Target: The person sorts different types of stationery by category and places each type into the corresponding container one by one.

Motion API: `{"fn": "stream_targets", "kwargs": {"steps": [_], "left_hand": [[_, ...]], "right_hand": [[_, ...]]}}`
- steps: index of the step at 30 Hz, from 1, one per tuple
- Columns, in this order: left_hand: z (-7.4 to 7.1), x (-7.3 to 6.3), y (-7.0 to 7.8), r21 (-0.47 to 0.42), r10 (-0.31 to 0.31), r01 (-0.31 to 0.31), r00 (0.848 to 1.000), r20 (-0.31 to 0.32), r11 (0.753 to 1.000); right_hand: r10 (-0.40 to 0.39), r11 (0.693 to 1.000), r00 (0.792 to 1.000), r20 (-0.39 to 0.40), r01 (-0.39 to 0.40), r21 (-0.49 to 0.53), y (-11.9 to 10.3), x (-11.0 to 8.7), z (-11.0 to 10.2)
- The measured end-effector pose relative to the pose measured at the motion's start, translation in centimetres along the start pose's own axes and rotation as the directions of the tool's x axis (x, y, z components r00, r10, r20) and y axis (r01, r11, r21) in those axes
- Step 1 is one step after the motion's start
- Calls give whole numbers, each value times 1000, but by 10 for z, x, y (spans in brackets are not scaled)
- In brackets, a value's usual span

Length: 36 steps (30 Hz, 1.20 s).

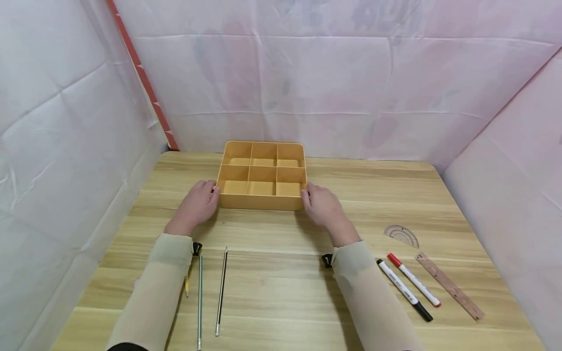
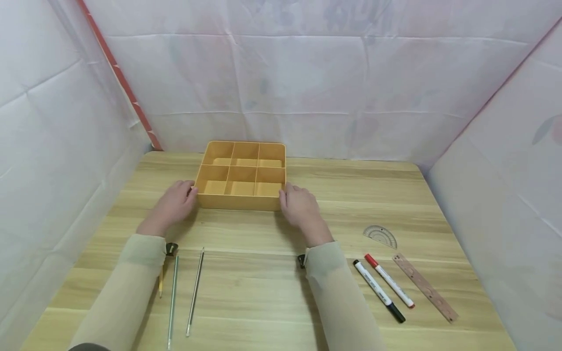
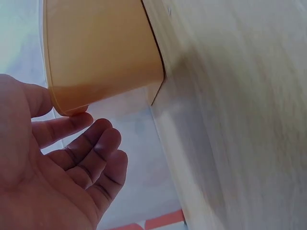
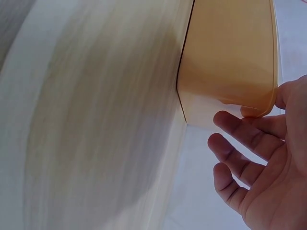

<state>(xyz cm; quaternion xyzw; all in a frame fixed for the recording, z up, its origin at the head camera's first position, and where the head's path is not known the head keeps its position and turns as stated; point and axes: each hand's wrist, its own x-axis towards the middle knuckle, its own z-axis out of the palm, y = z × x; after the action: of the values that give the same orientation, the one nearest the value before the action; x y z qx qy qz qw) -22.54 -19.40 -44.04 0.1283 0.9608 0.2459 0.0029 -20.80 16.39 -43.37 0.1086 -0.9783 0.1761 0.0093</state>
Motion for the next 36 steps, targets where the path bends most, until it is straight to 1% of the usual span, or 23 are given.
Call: {"fn": "stream_targets", "kwargs": {"steps": [6, 12, 18, 23, 29, 36], "left_hand": [[6, 5, 12, 16, 34, -34, 999, 11, 999], [11, 8, 19, 26, 70, -70, 997, 19, 997], [11, 9, 29, 42, 89, -91, 995, 41, 995], [13, 8, 36, 39, 96, -97, 994, 46, 994], [14, 8, 40, 43, 99, -101, 994, 41, 994], [19, 10, 38, 46, 109, -111, 994, 31, 993]], "right_hand": [[10, 1000, 1000, -23, -10, 6, 12, -6, -5], [12, 1000, 999, -40, -13, -5, 24, -11, -7], [38, 999, 998, -48, -39, -6, 32, -16, -11], [40, 999, 998, -58, -40, -9, 39, -19, -11], [39, 999, 998, -43, -40, -16, 41, -21, -13], [48, 998, 998, -43, -50, -34, 39, -24, -14]]}}
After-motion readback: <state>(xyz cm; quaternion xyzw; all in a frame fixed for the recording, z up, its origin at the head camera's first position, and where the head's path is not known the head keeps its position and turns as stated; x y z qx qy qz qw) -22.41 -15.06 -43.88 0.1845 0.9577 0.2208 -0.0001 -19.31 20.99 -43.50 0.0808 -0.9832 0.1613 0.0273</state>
